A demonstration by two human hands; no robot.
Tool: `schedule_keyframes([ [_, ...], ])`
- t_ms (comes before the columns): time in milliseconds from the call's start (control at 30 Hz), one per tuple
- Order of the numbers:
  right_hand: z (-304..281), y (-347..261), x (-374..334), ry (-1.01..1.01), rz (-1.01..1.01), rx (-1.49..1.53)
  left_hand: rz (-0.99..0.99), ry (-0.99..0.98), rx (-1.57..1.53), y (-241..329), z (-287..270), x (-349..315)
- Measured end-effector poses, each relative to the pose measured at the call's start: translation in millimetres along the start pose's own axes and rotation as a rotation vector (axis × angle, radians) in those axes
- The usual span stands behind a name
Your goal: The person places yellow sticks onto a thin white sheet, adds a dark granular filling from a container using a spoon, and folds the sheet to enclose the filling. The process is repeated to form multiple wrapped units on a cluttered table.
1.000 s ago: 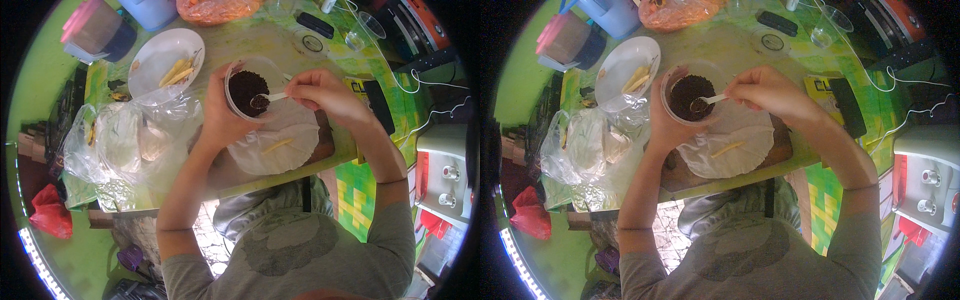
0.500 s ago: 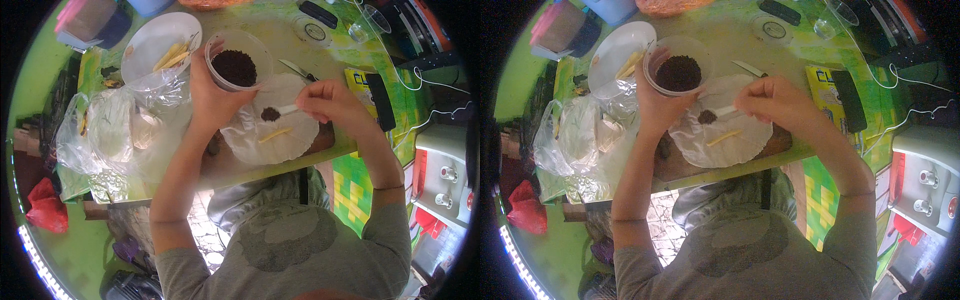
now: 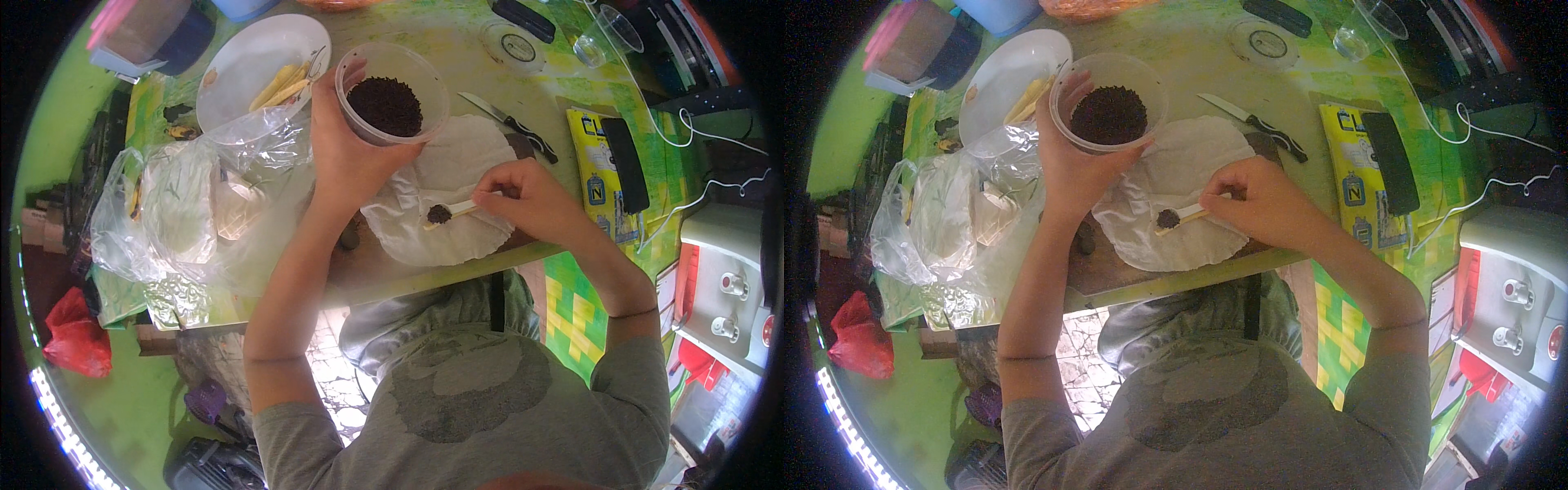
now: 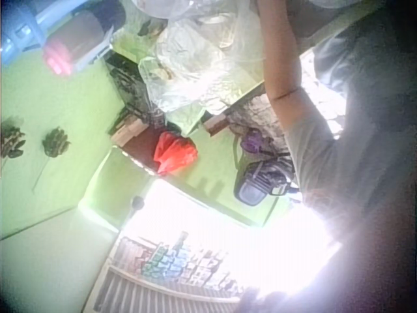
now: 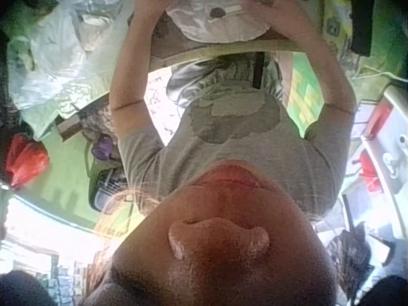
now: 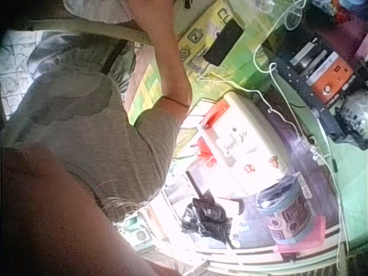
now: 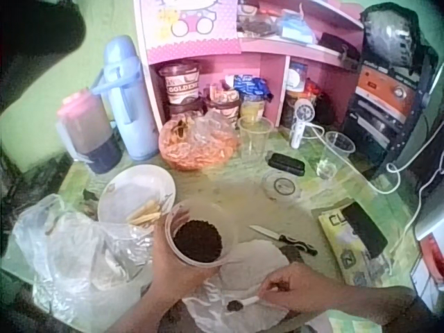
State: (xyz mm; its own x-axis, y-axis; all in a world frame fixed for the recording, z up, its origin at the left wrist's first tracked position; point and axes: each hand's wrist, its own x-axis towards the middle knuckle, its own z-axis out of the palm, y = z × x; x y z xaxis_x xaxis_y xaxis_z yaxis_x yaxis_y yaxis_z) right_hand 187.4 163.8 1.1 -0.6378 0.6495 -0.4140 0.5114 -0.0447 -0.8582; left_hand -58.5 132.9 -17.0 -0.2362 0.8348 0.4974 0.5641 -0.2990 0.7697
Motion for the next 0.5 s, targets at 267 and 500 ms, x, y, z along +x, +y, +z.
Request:
schedule_keyframes([
  [267,2,-10,-3,0.013,0.0,-0.048,-0.024,-0.006,-0.03,0,0,-1],
  [500,-2,-14,-6,0.003,-0.01,-0.081,-0.032,-0.02,-0.024,1,0,-1],
])
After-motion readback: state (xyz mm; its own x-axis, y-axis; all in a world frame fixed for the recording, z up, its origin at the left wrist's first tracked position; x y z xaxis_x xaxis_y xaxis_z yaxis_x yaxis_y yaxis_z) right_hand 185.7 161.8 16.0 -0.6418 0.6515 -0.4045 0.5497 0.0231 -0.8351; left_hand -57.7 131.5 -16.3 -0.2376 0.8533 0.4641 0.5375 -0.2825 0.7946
